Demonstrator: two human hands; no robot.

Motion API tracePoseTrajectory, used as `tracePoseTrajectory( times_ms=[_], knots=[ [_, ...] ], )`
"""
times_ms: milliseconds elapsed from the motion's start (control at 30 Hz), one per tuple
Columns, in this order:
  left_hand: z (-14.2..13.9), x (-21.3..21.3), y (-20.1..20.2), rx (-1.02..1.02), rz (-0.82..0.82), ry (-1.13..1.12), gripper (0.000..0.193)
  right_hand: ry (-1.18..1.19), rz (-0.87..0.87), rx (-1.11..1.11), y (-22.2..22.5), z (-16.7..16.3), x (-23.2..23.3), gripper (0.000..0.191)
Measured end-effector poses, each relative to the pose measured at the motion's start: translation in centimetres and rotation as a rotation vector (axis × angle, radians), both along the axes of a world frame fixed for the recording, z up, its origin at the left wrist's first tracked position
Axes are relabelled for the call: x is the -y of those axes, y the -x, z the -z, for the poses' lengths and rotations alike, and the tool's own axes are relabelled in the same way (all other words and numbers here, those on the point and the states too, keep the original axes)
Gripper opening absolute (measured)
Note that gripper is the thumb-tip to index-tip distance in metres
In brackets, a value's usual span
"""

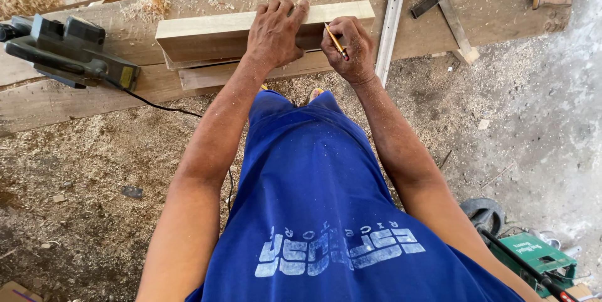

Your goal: The person arranges wooden slats on a workbench, positions a metal square and straightedge on the wood, and marks measurement lines with a pencil. They then reposition the boards, mark additional pieces, and carry a wooden panel across the workshop.

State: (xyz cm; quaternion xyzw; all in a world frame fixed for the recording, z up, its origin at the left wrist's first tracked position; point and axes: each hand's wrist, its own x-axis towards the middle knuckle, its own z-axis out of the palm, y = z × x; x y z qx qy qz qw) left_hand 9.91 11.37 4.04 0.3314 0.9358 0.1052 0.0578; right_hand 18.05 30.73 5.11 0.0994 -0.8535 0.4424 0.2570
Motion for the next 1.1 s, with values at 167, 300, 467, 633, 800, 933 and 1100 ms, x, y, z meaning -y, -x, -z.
tracePoseTrajectory(
  times_ms=[167,300,467,633,800,933,1100],
  knots=[
    [-0.2,-0.2,-0.1,-0.016,-0.002,-0.002,0.105,0.033,-0.013,0.059,-0.5,-0.3,-0.9,0.02],
    [0.0,-0.3,-0.3,-0.051,0.004,-0.011,0.105,0.084,0.056,-0.026,-1.1,0.3,-2.8,0.018],
    [0.4,-0.1,0.0,-0.002,0.006,-0.002,0.106,0.059,0.143,-0.052,-1.2,1.5,-4.8,0.02],
    [0.0,-0.4,0.1,0.021,0.001,0.022,0.105,0.117,0.104,-0.049,-1.1,1.4,-5.5,0.019],
    [-0.3,-0.3,0.0,0.005,-0.003,0.016,0.105,0.13,0.129,-0.048,-1.3,1.1,-5.2,0.02],
    [-0.1,0.0,0.0,0.0,0.004,0.023,0.104,0.144,0.128,-0.054,-1.3,1.3,-4.9,0.02],
    [-0.1,0.0,0.0,-0.015,0.014,-0.007,0.103,0.153,0.143,-0.036,-1.3,1.7,-5.1,0.02]
  ],
)
